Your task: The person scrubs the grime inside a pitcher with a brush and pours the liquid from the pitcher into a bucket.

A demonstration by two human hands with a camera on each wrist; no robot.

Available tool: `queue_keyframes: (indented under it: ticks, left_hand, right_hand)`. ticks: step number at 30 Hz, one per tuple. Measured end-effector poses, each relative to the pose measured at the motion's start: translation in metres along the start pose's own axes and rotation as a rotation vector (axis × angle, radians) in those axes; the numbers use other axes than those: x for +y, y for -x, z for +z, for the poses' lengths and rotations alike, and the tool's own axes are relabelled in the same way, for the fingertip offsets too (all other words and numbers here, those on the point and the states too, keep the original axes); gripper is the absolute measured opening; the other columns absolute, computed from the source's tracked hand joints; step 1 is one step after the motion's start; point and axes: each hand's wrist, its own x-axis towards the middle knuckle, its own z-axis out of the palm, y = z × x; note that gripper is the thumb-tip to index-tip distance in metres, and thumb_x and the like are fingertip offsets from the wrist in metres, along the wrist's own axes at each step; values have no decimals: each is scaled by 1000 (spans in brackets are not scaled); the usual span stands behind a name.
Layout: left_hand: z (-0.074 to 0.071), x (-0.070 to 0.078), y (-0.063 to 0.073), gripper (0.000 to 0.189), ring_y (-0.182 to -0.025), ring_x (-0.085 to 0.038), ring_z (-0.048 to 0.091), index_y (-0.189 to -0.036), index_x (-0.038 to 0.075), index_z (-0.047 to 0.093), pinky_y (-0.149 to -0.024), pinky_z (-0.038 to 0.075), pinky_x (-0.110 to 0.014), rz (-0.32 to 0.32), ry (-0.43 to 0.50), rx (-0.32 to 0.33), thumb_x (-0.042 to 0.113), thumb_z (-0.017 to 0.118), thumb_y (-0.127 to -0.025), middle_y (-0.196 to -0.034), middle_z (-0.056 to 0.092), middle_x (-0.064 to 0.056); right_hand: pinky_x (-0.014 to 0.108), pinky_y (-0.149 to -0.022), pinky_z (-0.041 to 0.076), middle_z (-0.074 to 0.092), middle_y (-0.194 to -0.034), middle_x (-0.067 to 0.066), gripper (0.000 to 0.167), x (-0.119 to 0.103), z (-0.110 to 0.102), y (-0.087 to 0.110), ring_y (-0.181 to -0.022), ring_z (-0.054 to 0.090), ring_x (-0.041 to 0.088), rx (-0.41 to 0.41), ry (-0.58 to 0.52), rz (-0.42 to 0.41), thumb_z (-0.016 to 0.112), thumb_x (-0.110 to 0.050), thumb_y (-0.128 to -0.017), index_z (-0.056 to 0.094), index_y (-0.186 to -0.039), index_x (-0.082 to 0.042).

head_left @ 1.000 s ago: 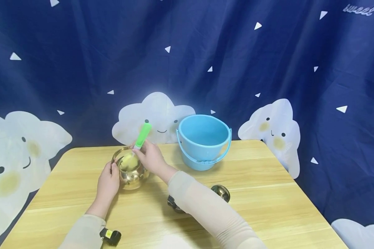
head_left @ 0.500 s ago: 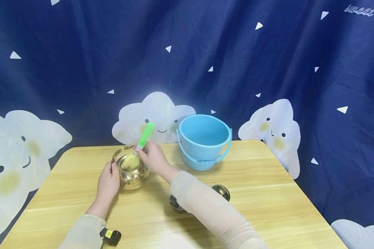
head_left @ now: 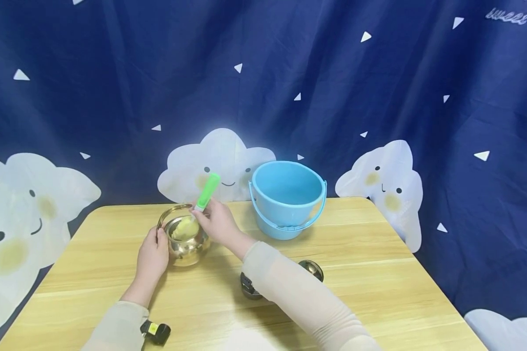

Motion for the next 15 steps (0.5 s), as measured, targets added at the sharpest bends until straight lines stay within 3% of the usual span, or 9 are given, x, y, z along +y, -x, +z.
queue_keyframes:
  ticks: [15]
  left_hand:
    - [-1, 1, 0, 56, -137, -51, 37, -148, -3, 40, -113, 29, -63, 2, 4, -4, 34, 22, -109, -148, 43, -31]
  right_hand:
    - [15, -81, 54, 75, -106, 2, 12, -3, 2, 4, -95, 71, 9, 15, -18, -6, 63, -18, -99, 65, -109, -11]
